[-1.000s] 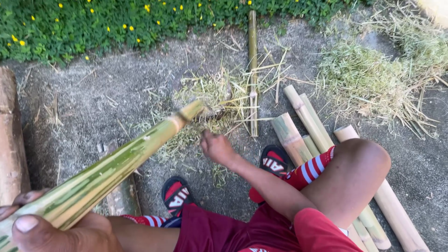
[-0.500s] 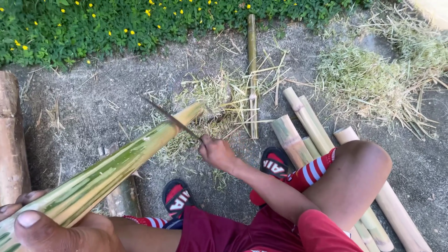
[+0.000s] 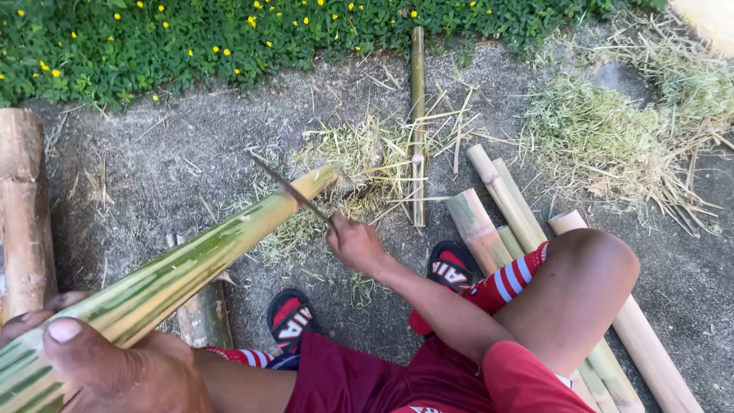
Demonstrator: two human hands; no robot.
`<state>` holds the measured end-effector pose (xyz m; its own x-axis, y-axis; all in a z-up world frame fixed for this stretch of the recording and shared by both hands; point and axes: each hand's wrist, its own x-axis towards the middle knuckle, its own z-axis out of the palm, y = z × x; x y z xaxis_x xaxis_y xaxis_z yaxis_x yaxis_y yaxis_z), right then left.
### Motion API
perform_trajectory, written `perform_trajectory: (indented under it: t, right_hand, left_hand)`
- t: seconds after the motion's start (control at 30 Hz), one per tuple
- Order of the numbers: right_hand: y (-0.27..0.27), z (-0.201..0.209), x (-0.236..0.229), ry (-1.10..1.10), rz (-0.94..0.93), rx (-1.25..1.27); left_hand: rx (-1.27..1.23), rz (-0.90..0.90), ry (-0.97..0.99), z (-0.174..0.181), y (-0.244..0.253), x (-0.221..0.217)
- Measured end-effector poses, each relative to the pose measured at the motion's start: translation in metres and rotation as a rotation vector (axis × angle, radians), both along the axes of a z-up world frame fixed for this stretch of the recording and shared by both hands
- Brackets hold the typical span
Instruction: Shaving and cutting bamboo stalks using a knife outdoors.
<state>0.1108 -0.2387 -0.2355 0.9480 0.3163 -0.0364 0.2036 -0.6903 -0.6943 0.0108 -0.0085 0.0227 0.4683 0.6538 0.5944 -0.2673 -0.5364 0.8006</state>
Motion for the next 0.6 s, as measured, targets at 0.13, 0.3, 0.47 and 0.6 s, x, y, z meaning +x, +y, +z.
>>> perform_trajectory:
  t: [0.13,0.3,0.47,0.6]
  right_hand:
    - [-0.034,-0.031,0.022,0.186,-0.111,-0.109]
    - [-0.022,0.019,0.012,0.363,-0.156,-0.113]
    - [0.0,-0.004,0.001,-0.038,0.018,-0.029]
    - [-0.032,-0.024,0.017,0.169,-0.075,-0.07]
  left_hand:
    - [0.109,0.027,-0.102,0.009,-0.011,0.006]
    - [-0.016,0.038,-0.094,-0.015,0.004,0.007]
    - [-0.095,-0.006,-0.122,-0.031,0.021,0.012]
    - [-0.022,0.052,-0.038,-0.033,0.021,-0.006]
